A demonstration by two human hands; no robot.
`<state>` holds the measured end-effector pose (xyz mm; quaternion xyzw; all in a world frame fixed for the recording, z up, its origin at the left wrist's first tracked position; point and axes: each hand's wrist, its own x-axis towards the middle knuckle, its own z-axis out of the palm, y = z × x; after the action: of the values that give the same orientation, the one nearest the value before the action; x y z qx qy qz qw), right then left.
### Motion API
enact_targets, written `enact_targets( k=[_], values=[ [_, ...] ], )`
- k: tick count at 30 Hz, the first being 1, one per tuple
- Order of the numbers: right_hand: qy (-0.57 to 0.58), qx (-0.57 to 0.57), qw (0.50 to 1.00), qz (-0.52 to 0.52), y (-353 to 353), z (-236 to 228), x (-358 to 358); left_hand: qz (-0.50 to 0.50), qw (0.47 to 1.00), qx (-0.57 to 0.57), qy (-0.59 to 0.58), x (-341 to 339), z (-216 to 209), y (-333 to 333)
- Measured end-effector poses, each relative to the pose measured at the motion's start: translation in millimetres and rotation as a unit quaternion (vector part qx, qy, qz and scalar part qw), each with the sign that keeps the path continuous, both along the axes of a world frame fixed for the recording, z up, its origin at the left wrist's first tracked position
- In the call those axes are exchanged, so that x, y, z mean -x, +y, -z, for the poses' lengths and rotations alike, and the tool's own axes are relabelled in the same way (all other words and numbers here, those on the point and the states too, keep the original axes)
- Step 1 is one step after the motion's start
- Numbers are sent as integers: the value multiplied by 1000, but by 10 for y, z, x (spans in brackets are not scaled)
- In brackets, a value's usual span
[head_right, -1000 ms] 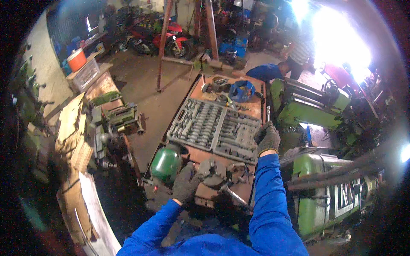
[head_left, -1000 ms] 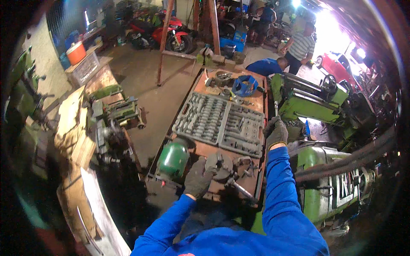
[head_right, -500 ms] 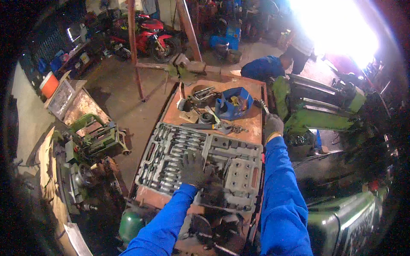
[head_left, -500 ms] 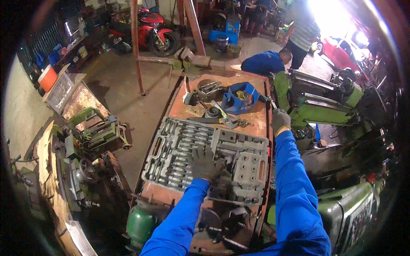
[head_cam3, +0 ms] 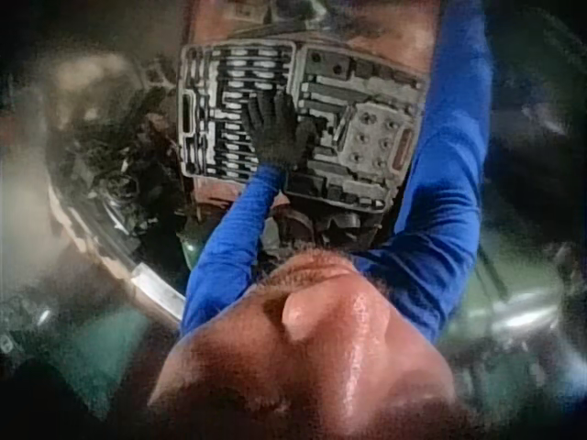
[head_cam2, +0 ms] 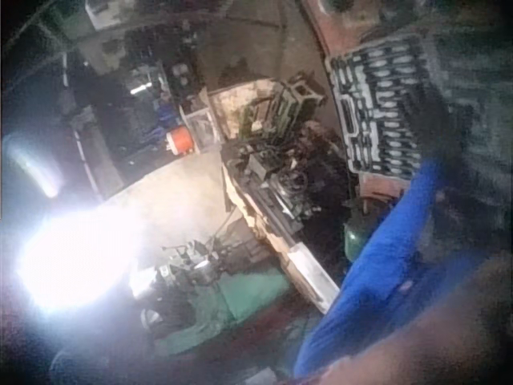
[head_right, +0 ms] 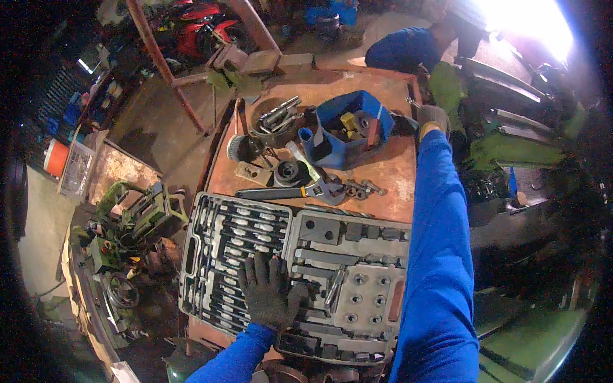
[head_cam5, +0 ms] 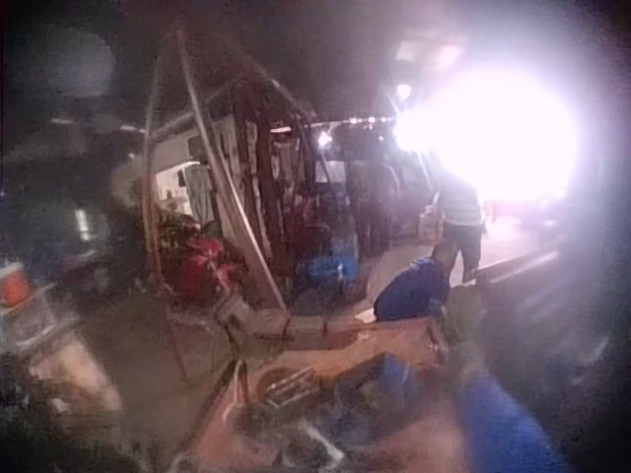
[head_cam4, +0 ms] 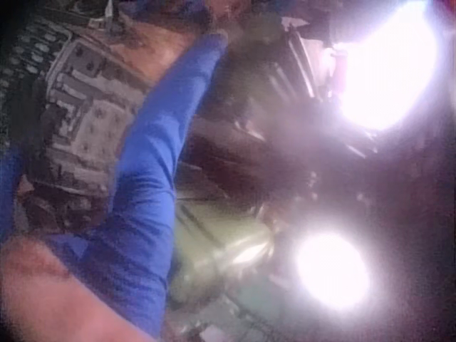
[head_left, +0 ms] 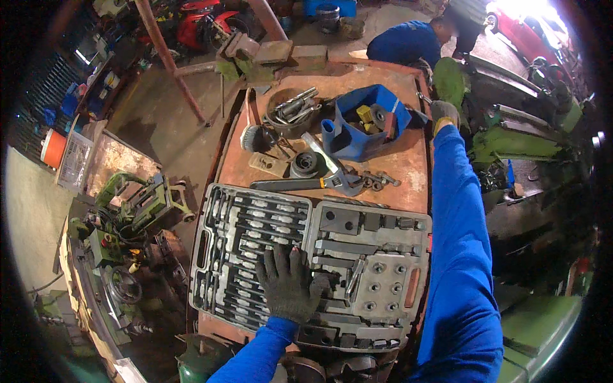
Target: The person uses a hammer and chisel to shape a metal piece on a workbench. They repeatedly strike the chisel, reposition the metal, and later move to a lathe to adjust a chuck and handle additional tools.
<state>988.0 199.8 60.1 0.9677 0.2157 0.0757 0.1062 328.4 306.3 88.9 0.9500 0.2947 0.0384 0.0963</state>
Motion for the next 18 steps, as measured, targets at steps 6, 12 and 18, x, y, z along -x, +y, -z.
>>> enact_targets(
  k=[6, 12, 18],
  values=[
    [7, 14, 1000, -8, 277, 109, -460, 4, 1000, 3, 3, -25, 23, 8],
    [84, -106, 988, 77, 577, 309, -771, -7, 999, 28, 35, -48, -48, 6],
    [85, -101, 989, 63, 686, 564, -1124, -8, 999, 22, 42, -52, -25, 20]
  ],
)
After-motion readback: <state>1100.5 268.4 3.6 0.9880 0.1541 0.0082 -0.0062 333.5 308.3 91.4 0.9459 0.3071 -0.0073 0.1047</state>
